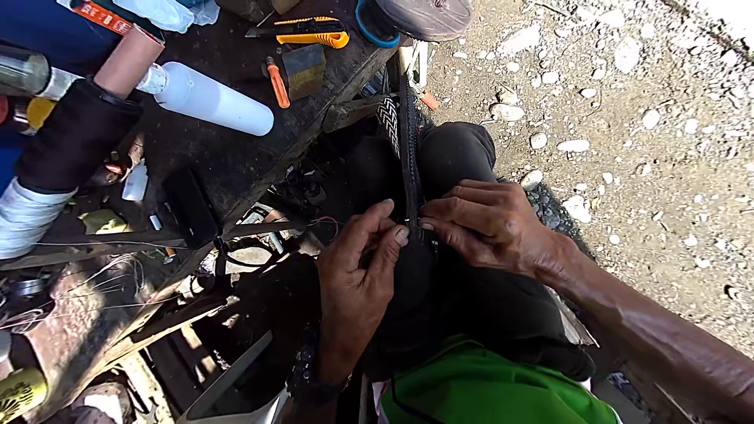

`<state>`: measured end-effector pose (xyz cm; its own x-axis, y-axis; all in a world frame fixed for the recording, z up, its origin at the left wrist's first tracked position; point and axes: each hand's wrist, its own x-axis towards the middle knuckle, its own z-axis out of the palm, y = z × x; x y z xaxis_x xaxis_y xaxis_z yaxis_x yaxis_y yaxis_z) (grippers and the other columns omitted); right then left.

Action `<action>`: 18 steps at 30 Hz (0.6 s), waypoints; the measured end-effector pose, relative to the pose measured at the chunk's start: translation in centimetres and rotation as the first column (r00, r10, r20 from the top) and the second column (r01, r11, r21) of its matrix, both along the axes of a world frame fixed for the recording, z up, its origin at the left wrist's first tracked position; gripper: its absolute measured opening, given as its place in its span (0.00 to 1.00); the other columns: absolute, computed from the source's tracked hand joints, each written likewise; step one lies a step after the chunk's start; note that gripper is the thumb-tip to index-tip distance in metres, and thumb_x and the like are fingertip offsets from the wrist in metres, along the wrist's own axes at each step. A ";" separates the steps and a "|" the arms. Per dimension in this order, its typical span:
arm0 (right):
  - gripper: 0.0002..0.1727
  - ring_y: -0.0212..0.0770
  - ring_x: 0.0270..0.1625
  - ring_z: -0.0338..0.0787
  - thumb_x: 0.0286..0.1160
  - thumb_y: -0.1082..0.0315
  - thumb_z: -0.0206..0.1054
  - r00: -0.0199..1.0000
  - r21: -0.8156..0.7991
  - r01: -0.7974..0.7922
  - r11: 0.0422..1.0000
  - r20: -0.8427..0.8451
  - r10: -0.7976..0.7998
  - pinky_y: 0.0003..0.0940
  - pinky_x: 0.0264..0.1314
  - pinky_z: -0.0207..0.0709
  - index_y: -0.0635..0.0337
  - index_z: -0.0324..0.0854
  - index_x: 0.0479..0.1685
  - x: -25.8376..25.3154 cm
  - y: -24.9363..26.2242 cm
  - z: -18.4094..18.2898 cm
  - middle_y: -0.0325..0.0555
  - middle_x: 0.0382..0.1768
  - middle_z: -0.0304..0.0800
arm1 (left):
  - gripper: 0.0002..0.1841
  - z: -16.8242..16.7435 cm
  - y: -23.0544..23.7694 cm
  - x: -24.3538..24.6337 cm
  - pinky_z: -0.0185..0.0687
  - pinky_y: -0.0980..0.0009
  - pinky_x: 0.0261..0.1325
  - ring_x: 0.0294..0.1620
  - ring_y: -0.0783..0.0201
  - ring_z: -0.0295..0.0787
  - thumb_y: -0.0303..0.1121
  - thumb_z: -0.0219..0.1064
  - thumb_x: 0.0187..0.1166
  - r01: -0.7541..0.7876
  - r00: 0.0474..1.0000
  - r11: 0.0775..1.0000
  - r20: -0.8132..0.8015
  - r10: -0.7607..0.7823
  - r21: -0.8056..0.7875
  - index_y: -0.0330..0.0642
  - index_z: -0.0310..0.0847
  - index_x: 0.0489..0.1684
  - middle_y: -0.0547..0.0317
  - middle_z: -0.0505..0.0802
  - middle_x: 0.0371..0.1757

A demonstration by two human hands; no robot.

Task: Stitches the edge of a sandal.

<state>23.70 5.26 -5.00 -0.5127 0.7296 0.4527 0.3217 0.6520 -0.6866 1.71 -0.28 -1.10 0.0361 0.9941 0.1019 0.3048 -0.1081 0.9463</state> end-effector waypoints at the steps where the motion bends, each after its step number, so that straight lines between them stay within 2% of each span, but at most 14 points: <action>1: 0.13 0.32 0.36 0.90 0.84 0.60 0.65 1.000 0.004 0.001 1.000 0.002 -0.001 0.28 0.34 0.79 0.55 0.95 0.44 0.0 0.0 0.0 0.38 0.32 0.94 | 0.14 0.0 0.2 -0.1 0.95 0.67 0.47 0.40 0.63 0.94 0.26 0.69 0.81 0.009 1.000 1.000 -0.010 -0.009 -0.004 0.26 0.85 0.59 0.54 0.95 0.41; 7: 0.13 0.33 0.37 0.90 0.85 0.60 0.65 1.000 0.005 0.004 1.000 0.001 -0.004 0.28 0.35 0.80 0.55 0.95 0.44 0.0 0.0 0.1 0.38 0.33 0.94 | 0.09 0.7 0.8 -0.4 0.95 0.71 0.47 0.41 0.65 0.94 0.26 0.71 0.80 0.077 0.993 0.997 -0.085 -0.077 -0.010 0.31 0.91 0.49 0.54 0.95 0.45; 14: 0.13 0.32 0.37 0.90 0.84 0.61 0.65 0.999 -0.018 0.034 0.999 -0.015 -0.034 0.28 0.34 0.80 0.55 0.95 0.43 -0.4 -0.3 0.2 0.38 0.32 0.94 | 0.09 0.7 -0.2 0.7 0.92 0.76 0.47 0.42 0.69 0.92 0.26 0.69 0.80 0.042 0.965 0.995 -0.263 -0.015 0.096 0.29 0.92 0.49 0.51 0.93 0.45; 18: 0.12 0.32 0.38 0.91 0.84 0.61 0.66 0.997 -0.057 0.070 0.996 -0.023 -0.072 0.27 0.36 0.81 0.56 0.94 0.44 -0.7 -0.9 0.3 0.38 0.34 0.94 | 0.13 0.3 -0.7 1.0 0.93 0.74 0.44 0.40 0.68 0.92 0.27 0.69 0.81 -0.009 0.975 0.997 -0.221 0.027 0.081 0.27 0.89 0.56 0.53 0.93 0.44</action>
